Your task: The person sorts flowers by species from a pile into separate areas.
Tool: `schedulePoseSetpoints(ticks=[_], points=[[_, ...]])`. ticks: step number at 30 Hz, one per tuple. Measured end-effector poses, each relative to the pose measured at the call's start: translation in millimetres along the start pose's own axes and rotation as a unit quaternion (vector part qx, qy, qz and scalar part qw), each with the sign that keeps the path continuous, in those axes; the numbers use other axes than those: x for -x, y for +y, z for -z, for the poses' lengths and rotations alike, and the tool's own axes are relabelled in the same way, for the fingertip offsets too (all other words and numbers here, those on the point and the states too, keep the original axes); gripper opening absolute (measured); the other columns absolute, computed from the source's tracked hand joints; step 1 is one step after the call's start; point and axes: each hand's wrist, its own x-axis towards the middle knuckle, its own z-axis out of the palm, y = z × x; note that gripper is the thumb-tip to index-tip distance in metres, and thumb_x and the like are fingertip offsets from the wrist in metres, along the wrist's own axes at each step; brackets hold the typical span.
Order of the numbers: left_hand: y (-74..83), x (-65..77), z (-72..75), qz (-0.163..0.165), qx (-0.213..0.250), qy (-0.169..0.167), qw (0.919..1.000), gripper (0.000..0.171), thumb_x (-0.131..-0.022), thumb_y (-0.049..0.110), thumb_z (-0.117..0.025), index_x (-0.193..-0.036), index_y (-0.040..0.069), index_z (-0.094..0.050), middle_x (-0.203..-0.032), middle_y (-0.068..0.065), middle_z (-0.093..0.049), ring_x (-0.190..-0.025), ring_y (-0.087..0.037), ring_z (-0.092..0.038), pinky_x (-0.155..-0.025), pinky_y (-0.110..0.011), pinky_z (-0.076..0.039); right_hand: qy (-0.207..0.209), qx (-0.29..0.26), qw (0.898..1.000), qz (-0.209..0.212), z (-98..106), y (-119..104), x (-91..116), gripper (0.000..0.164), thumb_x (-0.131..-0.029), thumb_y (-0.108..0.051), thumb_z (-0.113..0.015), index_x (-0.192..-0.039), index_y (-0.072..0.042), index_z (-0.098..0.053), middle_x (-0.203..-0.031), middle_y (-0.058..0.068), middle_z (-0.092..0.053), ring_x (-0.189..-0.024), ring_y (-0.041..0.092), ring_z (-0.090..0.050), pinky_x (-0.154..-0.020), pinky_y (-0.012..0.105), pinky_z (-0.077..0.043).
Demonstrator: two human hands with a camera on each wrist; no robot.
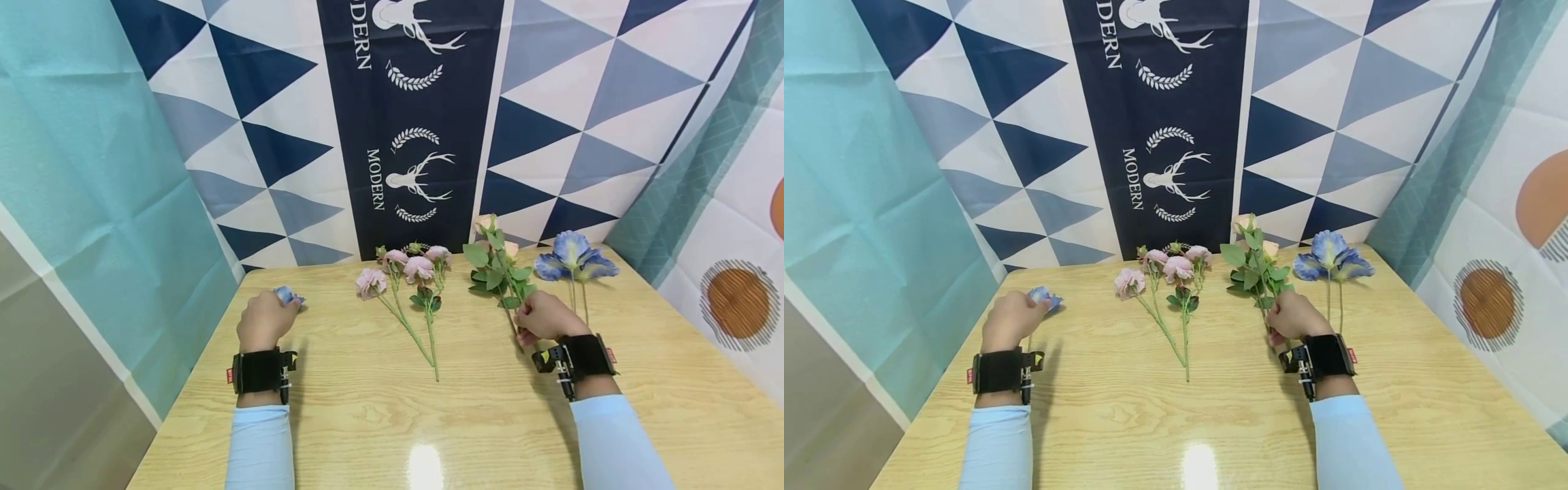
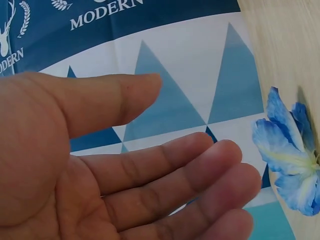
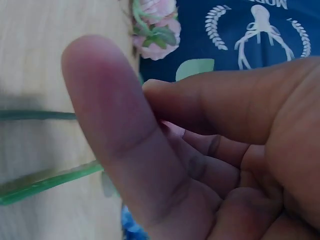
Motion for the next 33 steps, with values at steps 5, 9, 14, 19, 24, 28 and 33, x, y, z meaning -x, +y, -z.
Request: schedulePoseSetpoints(ticks=[5,9,14,19,24,28,33], points=[[-1.5,1.9,0.4,-0.005,-0.004,-0.019,0.9998,0.049,-0.099,0.042,-0.064,-0.065,0.013,-0.045,-0.063,-0.002,-0.035,-0.059,-0.02,-0.041,-0.051,-0.034,-0.034,-0.013,0.004,1.0,-0.005,-5.1,11.5,-5.4,0.033,-0.1,0.001,-0.053,-0.068,-0.002,-0.059,-0.066,0.011,-0.065,-0.06,0.024,-0.071,-0.062,0.037,-0.06],[-3.2,0.2,-1.5,0.009,-0.014,-0.023,0.9996,0.047,-0.099,0.044,-0.063,-0.072,0.008,-0.052,-0.069,-0.006,-0.041,-0.064,-0.024,-0.047,-0.054,-0.037,-0.037,-0.006,0.026,1.0,-0.004,-6.9,17.3,-8.0,0.041,-0.097,-0.002,-0.055,-0.058,-0.01,-0.052,-0.054,0.003,-0.057,-0.05,0.018,-0.061,-0.057,0.033,-0.054],[-8.4,-5.0,-7.2,0.039,-0.035,0.001,0.9987,0.043,-0.099,0.035,-0.063,-0.11,-0.006,-0.068,-0.1,-0.029,-0.066,-0.088,-0.044,-0.066,-0.066,-0.054,-0.053,0.009,0.061,0.998,-0.009,-4.5,21.4,-9.1,0.041,-0.092,-0.005,-0.056,-0.053,-0.015,-0.047,-0.047,-0.005,-0.041,-0.043,0.011,-0.039,-0.052,0.029,-0.039],[-22.6,-10.1,-12.7,0.061,-0.048,-0.01,0.9969,0.043,-0.097,0.028,-0.062,-0.121,-0.008,-0.066,-0.119,-0.034,-0.064,-0.098,-0.049,-0.066,-0.077,-0.062,-0.054,0.004,0.065,0.998,-0.023,-3.3,24.7,-8.7,0.038,-0.09,-0.005,-0.054,-0.053,-0.014,-0.048,-0.047,-0.005,-0.039,-0.042,0.011,-0.035,-0.049,0.027,-0.035],[-37.0,-13.9,-16.2,0.099,-0.042,-0.006,0.9941,0.029,-0.094,0.016,-0.057,-0.108,-0.007,-0.067,-0.109,-0.033,-0.065,-0.09,-0.046,-0.065,-0.075,-0.06,-0.052,0.008,0.072,0.997,-0.033,-3.8,28.0,-9.8,0.041,-0.092,-0.006,-0.054,-0.052,-0.015,-0.048,-0.046,-0.005,-0.038,-0.042,0.011,-0.034,-0.049,0.028,-0.034],[-46.6,-18.4,-19.9,0.122,-0.04,-0.007,0.9918,0.033,-0.093,0.014,-0.056,-0.116,-0.008,-0.064,-0.111,-0.035,-0.063,-0.094,-0.049,-0.064,-0.076,-0.06,-0.052,0.007,0.071,0.997,-0.032,-4.3,27.6,-10.2,0.041,-0.093,-0.006,-0.052,-0.052,-0.015,-0.048,-0.047,-0.005,-0.037,-0.042,0.012,-0.033,-0.05,0.029,-0.035],[-58.4,-23.6,-25.7,0.136,-0.041,-0.029,0.9895,0.037,-0.093,0.022,-0.064,-0.114,-0.008,-0.064,-0.111,-0.034,-0.063,-0.094,-0.049,-0.064,-0.078,-0.06,-0.051,0.015,0.065,0.997,-0.037,-4.5,26.6,-10.1,0.045,-0.098,-0.011,-0.053,-0.053,-0.013,-0.05,-0.046,-0.004,-0.04,-0.042,0.012,-0.036,-0.051,0.03,-0.038]])
